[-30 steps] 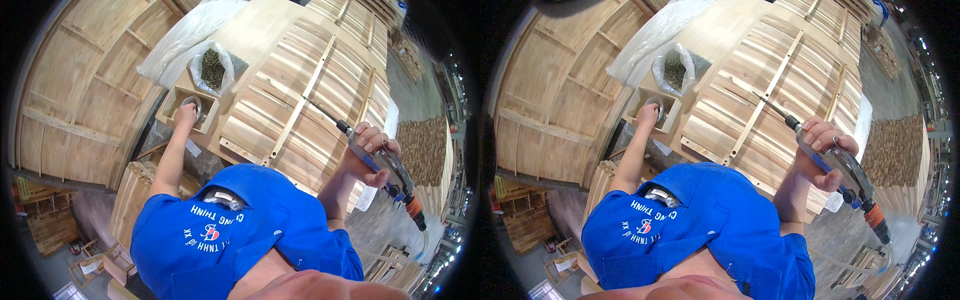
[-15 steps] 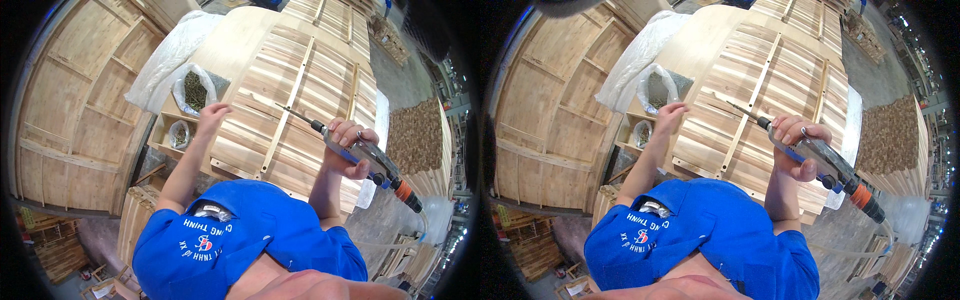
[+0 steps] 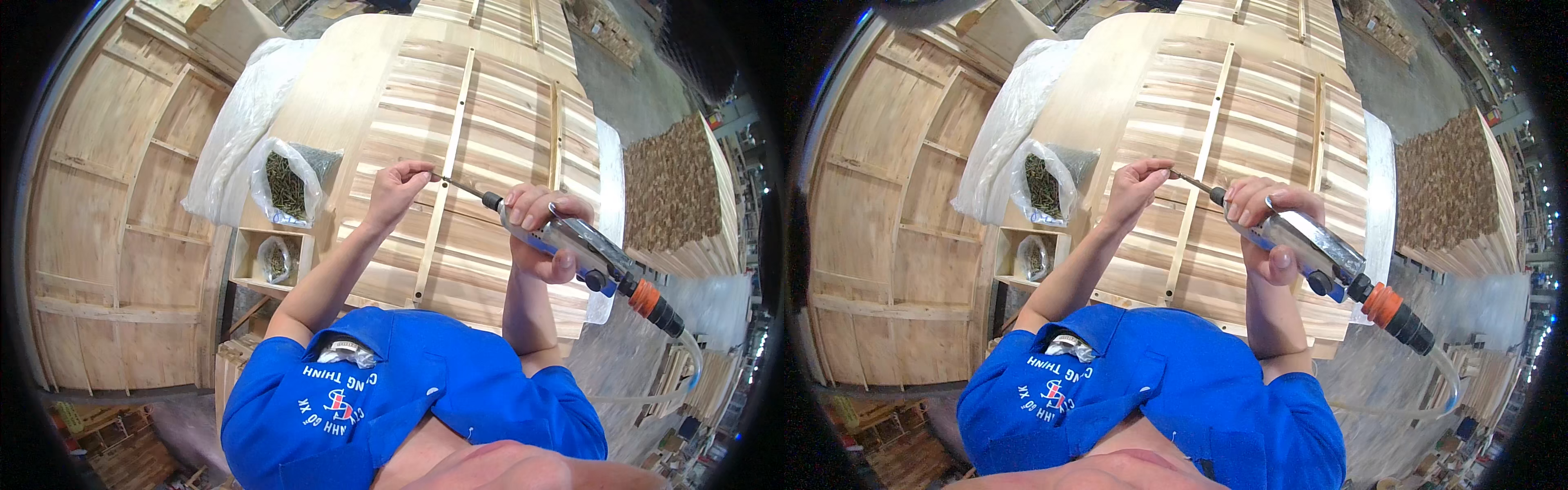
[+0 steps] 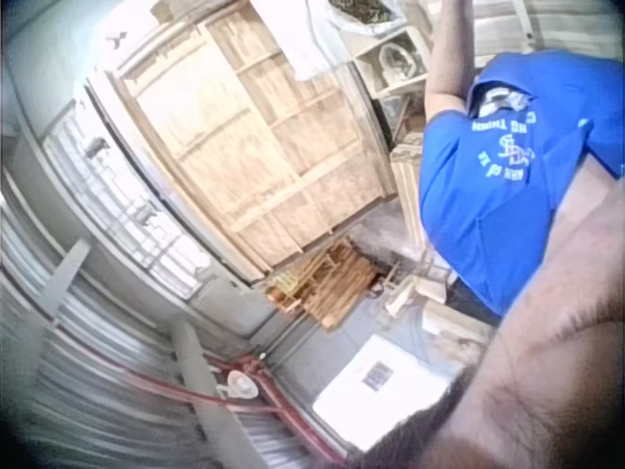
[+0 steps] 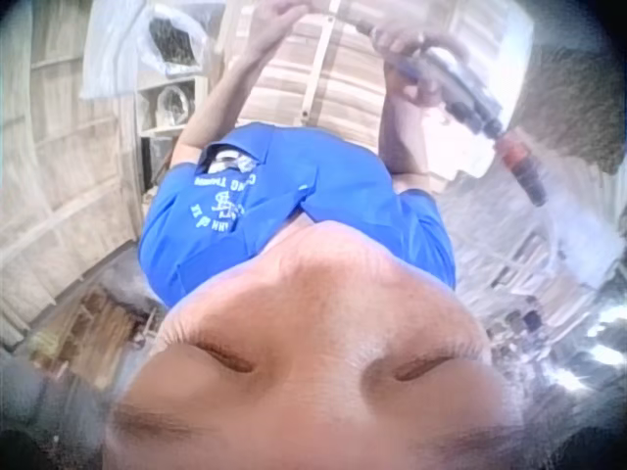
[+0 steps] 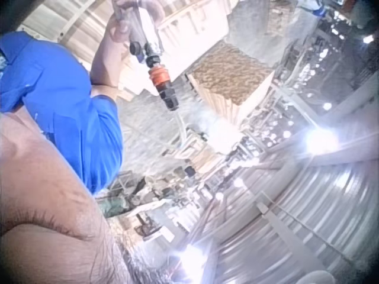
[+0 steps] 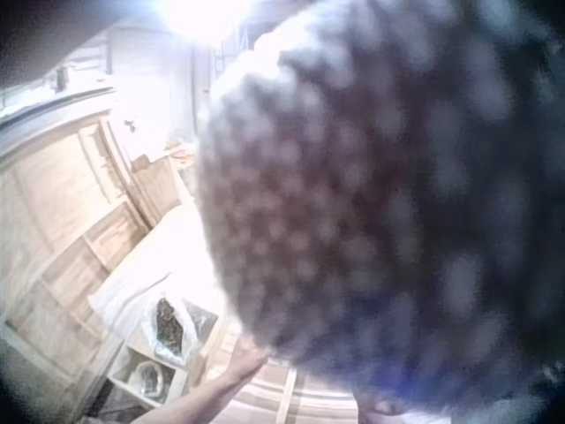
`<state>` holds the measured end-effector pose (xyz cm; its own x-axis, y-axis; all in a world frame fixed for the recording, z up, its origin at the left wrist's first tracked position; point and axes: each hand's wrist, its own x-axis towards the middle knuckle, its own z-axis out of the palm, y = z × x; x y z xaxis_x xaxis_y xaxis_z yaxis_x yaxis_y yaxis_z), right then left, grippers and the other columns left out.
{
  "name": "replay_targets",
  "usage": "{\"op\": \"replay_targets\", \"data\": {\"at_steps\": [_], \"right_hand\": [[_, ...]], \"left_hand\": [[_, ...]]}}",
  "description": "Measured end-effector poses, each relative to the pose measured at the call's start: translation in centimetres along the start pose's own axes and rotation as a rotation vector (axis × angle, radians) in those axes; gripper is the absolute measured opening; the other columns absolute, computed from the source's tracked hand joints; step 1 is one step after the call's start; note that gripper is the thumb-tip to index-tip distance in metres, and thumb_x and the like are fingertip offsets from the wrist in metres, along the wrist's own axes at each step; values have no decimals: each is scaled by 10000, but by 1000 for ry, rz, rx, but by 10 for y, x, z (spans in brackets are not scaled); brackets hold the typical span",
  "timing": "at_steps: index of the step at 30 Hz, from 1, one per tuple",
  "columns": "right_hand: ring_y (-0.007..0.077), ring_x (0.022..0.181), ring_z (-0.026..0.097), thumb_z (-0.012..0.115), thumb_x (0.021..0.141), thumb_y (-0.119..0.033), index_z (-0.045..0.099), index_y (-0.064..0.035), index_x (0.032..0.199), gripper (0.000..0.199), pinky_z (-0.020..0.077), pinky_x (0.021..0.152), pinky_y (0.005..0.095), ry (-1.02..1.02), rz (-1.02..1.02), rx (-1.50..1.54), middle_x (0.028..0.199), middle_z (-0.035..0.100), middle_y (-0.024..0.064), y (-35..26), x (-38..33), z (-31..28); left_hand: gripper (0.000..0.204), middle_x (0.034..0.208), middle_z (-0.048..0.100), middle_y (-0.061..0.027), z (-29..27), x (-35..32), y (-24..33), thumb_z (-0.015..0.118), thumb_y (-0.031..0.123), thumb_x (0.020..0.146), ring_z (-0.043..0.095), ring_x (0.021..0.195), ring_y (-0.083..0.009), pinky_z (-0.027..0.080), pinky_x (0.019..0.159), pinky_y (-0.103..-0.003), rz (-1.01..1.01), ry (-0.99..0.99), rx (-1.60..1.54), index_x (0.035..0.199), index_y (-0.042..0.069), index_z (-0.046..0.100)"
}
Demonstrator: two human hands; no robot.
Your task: The person uses a pneumatic screwdriver to drive screws into pre-drilled holes on a wooden panel. They periodically pick up screws from a container and continue fastening the panel. The person also lifts and repositions the panel during the process.
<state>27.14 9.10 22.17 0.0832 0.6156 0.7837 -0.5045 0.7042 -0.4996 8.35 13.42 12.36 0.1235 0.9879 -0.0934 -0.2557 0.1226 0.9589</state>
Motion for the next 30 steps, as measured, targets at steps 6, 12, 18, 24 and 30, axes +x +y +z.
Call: {"op": "replay_targets", "data": {"at_steps": [6,12,18,24,30], "right_hand": [[208,640,527,577,790,-390,439,-23,1056,473,434,669,392,-7,21,-69,691,518,83,26,-1,-12],[205,656,509,589,780,-374,424,-27,1054,471,422,686,389,44,142,-107,704,508,84,68,8,-32],[198,700,509,596,793,-288,414,-11,1094,447,430,717,390,58,232,-184,724,510,88,143,65,-92],[159,644,552,548,810,-167,470,39,998,289,460,680,310,2,145,-500,675,547,79,242,172,-157],[140,573,568,593,802,-199,545,20,842,228,471,595,286,82,141,-587,600,570,58,325,232,-194]], "left_hand": [[195,896,663,-129,-1,16,-7,530,24,856,637,863,-146,495,779,-244,-59,15,36,1018,-57,602],[226,870,676,-82,9,45,-22,528,56,862,340,437,16,252,382,-141,-81,-63,-81,1070,0,596],[530,661,530,23,10,142,-23,519,56,826,316,440,-11,237,379,-170,-311,-311,-42,1338,127,406],[629,557,296,73,32,296,-12,466,33,822,252,437,-38,204,390,-202,-335,-418,-35,1398,199,272],[669,570,289,70,33,415,-34,447,21,825,255,450,-46,219,400,-200,-396,-427,-107,1405,266,220]]}}
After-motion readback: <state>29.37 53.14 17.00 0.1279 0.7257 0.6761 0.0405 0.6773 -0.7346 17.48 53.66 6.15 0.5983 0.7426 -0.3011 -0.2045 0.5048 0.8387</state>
